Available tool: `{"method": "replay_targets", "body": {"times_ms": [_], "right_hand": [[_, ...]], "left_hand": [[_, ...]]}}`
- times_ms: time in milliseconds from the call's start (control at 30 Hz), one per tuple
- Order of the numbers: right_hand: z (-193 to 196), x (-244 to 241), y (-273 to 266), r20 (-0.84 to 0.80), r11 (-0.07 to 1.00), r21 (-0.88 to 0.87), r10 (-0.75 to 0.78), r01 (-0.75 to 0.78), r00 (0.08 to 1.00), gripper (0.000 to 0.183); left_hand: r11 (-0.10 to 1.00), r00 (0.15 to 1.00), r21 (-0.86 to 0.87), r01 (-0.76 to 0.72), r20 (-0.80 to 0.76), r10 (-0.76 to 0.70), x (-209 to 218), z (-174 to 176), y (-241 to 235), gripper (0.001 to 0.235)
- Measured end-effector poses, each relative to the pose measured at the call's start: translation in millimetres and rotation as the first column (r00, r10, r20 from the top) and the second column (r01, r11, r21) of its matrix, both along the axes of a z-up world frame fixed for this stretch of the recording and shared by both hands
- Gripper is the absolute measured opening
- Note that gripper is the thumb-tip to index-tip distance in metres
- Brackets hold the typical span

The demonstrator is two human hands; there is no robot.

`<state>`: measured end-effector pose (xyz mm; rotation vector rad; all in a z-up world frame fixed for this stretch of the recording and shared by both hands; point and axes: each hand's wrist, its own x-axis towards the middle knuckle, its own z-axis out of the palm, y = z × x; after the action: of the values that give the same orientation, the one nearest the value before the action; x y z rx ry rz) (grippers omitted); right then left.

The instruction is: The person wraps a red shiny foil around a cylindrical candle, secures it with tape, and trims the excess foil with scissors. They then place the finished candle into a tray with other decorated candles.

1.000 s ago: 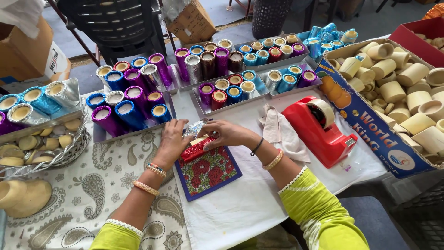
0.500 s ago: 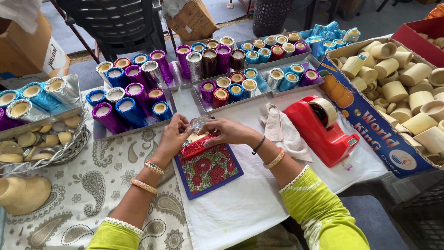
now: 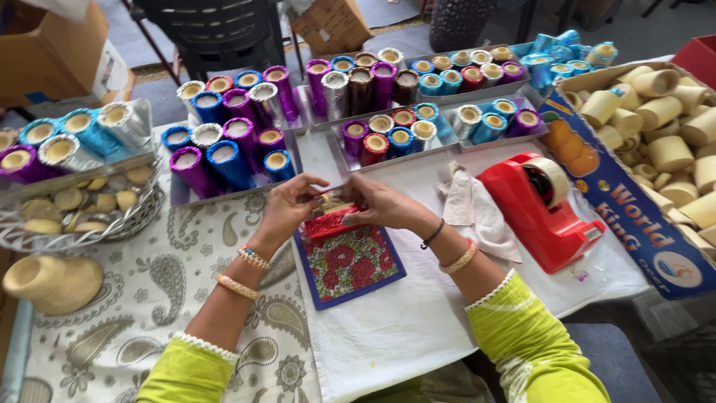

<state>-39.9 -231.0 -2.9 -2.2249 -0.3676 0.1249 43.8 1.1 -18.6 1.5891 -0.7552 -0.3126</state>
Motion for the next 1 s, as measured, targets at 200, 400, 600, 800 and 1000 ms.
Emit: {"method": "replay_targets", "body": {"times_ms": [200,400,600,800,1000], "right_hand": [[29.5,-13.7,17.5,-0.023,0.977,0.184,-0.105,0.107,0.994,0.078],[48.7,-18.3,24.5,-0.042,0.975,-0.080,-0.212,0.208,0.976,0.088],[16.6,-6.6,8.8,0.062,0.980,-0.102,-0.166,0.172,0.984,0.060],[21.1,-8.6,11.0,0.108,0.960,-0.162,-0.212,0.228,0.971,0.053],[23.7,-11.0,13.6,0.177,0.925,-0.266,-0.230,0.272,0.957,0.055]], "left_hand": [[0.998,0.989,0.052,-0.017,0.147,0.009,-4.7,5.6,-2.6,0.030],[0.997,0.977,0.076,0.016,0.211,-0.032,-5.9,8.8,-3.2,0.025],[0.997,0.911,0.069,0.026,0.409,-0.052,-13.1,17.6,-0.7,0.029],[0.992,0.735,0.128,0.002,0.672,-0.089,-18.3,23.9,0.9,0.030],[0.983,0.626,0.180,0.037,0.763,-0.163,-23.5,32.6,3.1,0.029]]}}
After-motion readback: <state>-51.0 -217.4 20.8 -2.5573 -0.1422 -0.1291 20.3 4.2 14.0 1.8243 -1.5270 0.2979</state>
